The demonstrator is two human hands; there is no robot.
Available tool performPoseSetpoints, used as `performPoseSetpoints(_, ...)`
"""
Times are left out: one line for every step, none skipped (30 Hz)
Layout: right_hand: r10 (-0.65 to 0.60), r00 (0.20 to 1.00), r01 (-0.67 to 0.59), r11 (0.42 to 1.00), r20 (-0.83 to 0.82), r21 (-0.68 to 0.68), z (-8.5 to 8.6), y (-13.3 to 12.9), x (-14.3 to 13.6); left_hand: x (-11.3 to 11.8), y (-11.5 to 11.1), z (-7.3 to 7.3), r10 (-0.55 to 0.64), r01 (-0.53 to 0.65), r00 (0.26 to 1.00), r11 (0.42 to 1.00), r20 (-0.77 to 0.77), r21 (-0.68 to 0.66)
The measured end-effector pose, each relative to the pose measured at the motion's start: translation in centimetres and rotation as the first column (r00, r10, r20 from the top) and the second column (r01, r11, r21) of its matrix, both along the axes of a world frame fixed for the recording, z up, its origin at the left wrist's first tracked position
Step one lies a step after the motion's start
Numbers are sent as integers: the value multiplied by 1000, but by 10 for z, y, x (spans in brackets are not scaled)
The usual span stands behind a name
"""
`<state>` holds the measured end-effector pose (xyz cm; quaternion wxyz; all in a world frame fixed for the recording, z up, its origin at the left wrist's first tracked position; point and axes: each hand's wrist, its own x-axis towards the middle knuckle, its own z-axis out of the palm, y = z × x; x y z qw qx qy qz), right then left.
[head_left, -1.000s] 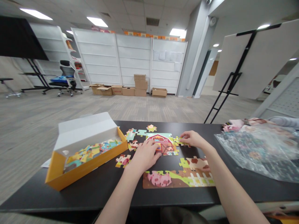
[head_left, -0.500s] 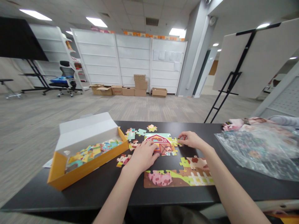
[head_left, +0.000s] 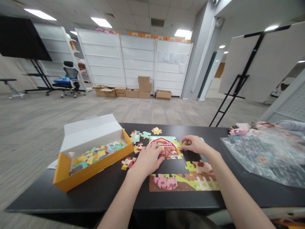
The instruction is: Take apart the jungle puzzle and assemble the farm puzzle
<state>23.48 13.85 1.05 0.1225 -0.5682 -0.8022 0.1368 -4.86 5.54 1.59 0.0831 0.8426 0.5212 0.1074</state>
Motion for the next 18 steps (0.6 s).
performPoseSetpoints(0, 1000, 0, 1000, 7, -2, -1, 0, 0, 1, 0, 0, 2, -2, 1000, 1000, -1, 4)
performPoseSetpoints(-2, 1000, 2, 1000, 13, -5, -1, 0, 0, 1, 0, -1, 7, -7, 1000, 1000, -5, 9)
performPoseSetpoints(-6, 1000, 6, 1000, 21, -9, -2, -1, 0, 2, 1, -1, 15, -15, 1000, 1000, -12, 13)
performPoseSetpoints(-13, 999, 14, 1000, 31, -12, -2, -1, -1, 4, 1, -1, 22, -22, 1000, 1000, -22, 14)
performPoseSetpoints(-25, 999, 26, 1000, 44, -13, -3, -2, -2, 5, 1, -1, 29, -29, 999, 999, -31, 14)
performPoseSetpoints(-36, 998, 37, 999, 58, -14, -2, -3, -3, 6, 1, -1, 35, -35, 999, 999, -40, 13)
performPoseSetpoints(-43, 997, 44, 999, 69, -15, -2, -4, -4, 7, 1, 0, 39, -39, 998, 999, -47, 13)
performPoseSetpoints(-43, 996, 44, 999, 74, -17, 0, -4, -5, 7, 1, 0, 41, -40, 998, 999, -50, 13)
performPoseSetpoints(-34, 997, 36, 999, 73, -21, 1, -5, -5, 7, 0, 1, 40, -39, 998, 999, -49, 12)
performPoseSetpoints(-25, 998, 26, 999, 63, -24, 4, -5, -3, 7, 0, 2, 36, -35, 998, 999, -45, 9)
performPoseSetpoints(-24, 999, 25, 999, 46, -20, 7, -5, 0, 6, -1, 2, 30, -30, 999, 1000, -39, 3)
performPoseSetpoints(-41, 999, 41, 999, 29, -4, 9, -4, 5, 4, -1, 3, 24, -24, 999, 1000, -31, -5)
performPoseSetpoints(-77, 997, 76, 997, 13, 25, 11, -3, 12, 3, -1, 3, 18, -18, 1000, 1000, -22, -14)
performPoseSetpoints(-129, 992, 129, 990, 2, 64, 13, -1, 20, 1, -2, 4, 13, -13, 1000, 1000, -15, -22)
performPoseSetpoints(-188, 982, 188, 977, -1, 105, 14, 1, 28, 0, -2, 4, 10, -10, 1000, 1000, -10, -29)
performPoseSetpoints(-235, 972, 233, 963, 0, 135, 13, 3, 37, -2, -2, 5, 8, -8, 1000, 999, -6, -34)
performPoseSetpoints(-265, 964, 261, 954, 8, 146, 12, 4, 45, -3, -2, 5, 7, -7, 1000, 999, -3, -38)
performPoseSetpoints(-275, 961, 270, 952, 15, 144, 11, 6, 52, -4, -2, 5, 5, -5, 1000, 999, 2, -40)
